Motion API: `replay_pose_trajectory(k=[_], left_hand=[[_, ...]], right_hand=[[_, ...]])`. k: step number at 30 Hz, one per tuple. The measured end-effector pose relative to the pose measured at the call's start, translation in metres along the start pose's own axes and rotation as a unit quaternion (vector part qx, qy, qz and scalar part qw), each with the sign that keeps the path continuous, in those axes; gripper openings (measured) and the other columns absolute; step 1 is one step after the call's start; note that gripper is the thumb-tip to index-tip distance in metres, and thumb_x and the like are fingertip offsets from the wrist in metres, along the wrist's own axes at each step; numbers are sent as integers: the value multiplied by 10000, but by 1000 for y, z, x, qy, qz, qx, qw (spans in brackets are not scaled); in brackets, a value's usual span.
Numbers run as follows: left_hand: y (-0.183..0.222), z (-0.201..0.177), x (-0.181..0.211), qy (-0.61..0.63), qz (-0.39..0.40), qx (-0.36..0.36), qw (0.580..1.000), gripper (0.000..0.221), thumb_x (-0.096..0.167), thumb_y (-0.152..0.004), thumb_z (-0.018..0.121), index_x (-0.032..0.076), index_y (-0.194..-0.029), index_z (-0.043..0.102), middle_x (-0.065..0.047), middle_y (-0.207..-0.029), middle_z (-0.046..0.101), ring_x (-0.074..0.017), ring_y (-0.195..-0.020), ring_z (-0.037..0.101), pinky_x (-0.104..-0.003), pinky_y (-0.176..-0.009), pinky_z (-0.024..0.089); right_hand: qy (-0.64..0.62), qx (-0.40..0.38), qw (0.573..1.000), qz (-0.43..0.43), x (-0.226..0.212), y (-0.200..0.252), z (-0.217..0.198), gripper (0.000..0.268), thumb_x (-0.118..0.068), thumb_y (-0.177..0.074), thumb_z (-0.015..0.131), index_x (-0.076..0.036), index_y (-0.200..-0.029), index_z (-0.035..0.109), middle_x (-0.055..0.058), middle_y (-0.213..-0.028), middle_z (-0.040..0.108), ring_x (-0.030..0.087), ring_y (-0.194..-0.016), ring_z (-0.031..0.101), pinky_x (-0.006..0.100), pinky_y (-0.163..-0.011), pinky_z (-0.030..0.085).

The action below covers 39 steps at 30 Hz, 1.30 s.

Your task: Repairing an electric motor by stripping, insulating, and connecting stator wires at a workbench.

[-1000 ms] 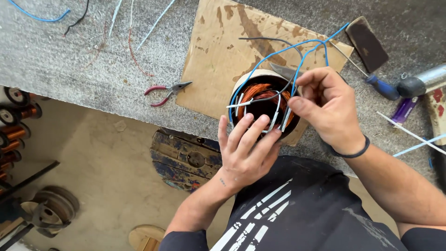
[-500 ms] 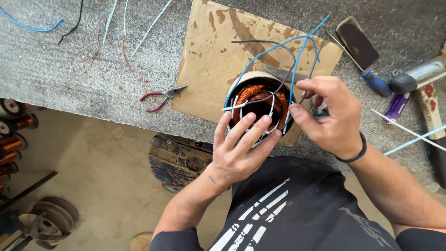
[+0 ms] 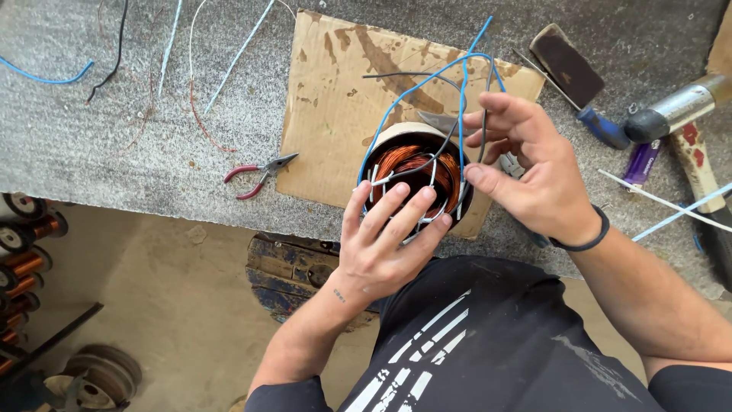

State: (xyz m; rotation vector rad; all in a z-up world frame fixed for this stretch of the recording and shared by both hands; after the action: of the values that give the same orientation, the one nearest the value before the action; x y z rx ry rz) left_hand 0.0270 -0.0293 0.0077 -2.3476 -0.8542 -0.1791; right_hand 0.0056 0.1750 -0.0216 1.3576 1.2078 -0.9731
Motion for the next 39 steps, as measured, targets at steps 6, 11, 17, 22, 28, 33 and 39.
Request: replay_pose_trajectory(k=[6,11,17,22,28,33,39], left_hand=[[-2,0,-1,7,5,1,1000,61,276,-1029,751,258,-1084,768,-28,-1352,640,-239,-1263,604,-525,-1118,448],[-4,-2,-1,9,15,-9,1000,80,267,-1033,744,261,-1108,772,-40,-1361,632,-249,-1268,597,-521,-1115,454],[-4,-2,-1,5,20,-21,1000,109,267,-1035,730,268,-1138,765,-41,-1369,625,-247,-1271,601,-524,-1114,455],[-6,-2,-1,9,21,-23,999,102,257,-1035,718,264,-1125,765,-43,-1365,631,-252,-1266,611,-527,-1114,452],[-7,-3,0,13,27,-27,999,105,245,-1025,716,250,-1120,761,-47,-1346,643,-254,-1250,622,-531,-1107,458],[-9,-3,2,10,21,-32,999,153,225,-1024,675,240,-1140,773,-51,-1336,647,-258,-1243,627,-526,-1114,453],[-7,1,4,20,25,-40,999,195,217,-979,695,243,-1152,780,-77,-1306,665,-269,-1238,615,-566,-1115,424]], right_hand=[[188,39,961,-197,-14,7,-4,462,-14,-1040,727,6,-1452,517,189,-1303,718,244,-1039,707,346,-925,580],[170,2,971,-171,-9,-5,2,616,-112,-1009,742,-13,-1516,406,240,-1351,666,336,-1264,701,398,-1109,573],[216,-12,955,-202,-10,-12,5,436,-200,-1029,681,27,-1391,594,173,-1324,695,317,-1224,653,416,-1091,531],[206,-23,963,-175,-12,-14,6,482,-214,-1038,655,1,-1458,556,164,-1360,655,287,-1283,583,397,-1133,515],[180,-15,967,-180,-15,-15,6,453,-204,-1022,687,-18,-1417,568,210,-1475,595,351,-1383,578,464,-1196,436],[97,26,984,-146,-6,-6,-7,372,-144,-1035,678,-38,-1378,582,216,-1468,596,318,-1357,612,365,-979,588],[350,106,910,-196,2,39,-79,137,-32,-1075,701,53,-1172,747,219,-1181,752,349,-1069,720,424,-957,570]])
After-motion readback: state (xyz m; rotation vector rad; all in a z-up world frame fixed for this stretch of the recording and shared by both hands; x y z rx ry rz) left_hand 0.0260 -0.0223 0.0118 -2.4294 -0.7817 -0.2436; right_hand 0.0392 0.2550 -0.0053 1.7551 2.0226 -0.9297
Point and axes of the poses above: each hand's wrist, its own y-axis away from the middle knuckle, its own z-axis out of the palm, x = y × z, the point moved 5 cm from there along -y, towards the middle knuckle
